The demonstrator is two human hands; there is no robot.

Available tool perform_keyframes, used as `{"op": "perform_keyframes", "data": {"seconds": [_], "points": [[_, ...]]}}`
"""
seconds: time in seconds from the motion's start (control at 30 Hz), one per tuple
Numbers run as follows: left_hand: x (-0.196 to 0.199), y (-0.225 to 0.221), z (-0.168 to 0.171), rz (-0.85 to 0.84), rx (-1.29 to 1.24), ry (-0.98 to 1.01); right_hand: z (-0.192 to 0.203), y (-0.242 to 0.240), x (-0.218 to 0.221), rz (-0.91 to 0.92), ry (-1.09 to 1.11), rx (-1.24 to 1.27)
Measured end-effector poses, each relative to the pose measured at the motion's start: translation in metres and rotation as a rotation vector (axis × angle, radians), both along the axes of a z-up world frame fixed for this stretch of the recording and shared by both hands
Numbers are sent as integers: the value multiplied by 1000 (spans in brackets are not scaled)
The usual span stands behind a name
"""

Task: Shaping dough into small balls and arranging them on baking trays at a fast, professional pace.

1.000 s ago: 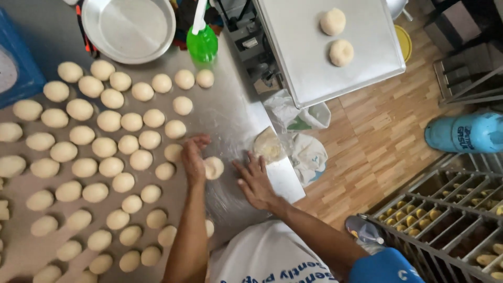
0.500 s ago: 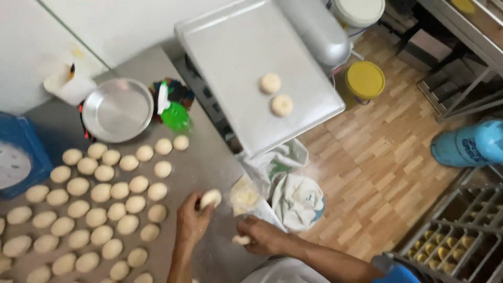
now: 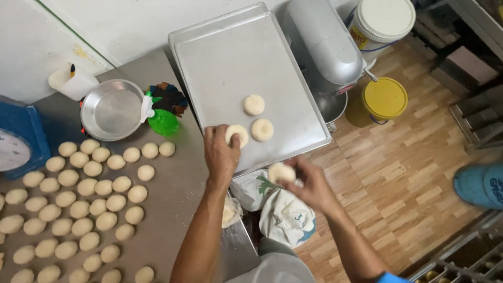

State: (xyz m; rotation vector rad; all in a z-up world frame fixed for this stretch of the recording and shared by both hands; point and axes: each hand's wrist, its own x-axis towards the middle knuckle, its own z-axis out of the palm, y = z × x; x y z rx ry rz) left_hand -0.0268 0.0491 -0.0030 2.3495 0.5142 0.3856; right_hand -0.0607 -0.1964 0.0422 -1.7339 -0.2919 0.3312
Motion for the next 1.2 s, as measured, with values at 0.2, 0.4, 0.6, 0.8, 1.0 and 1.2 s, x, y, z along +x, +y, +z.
{"op": "perform_keyframes", "data": {"seconds": [0.2, 0.4, 0.6, 0.8, 1.0, 1.2], "points": [[-20, -12, 15, -46, 141, -245, 44, 56, 113, 96, -460, -110], [-46, -43, 23, -292, 313, 53, 6, 145, 203, 507, -511, -432], [-47, -43, 19, -329, 319, 121, 1, 174, 220, 745, -528, -988], [-39, -38, 10, -346, 330, 77, 38, 162, 222, 634, -483, -853], [-41, -35, 3, -362, 313, 25, 7, 163, 218, 488, -520, -1045], [-85, -12, 26, -165, 50, -602, 38, 152, 181, 329, -465, -117]]}}
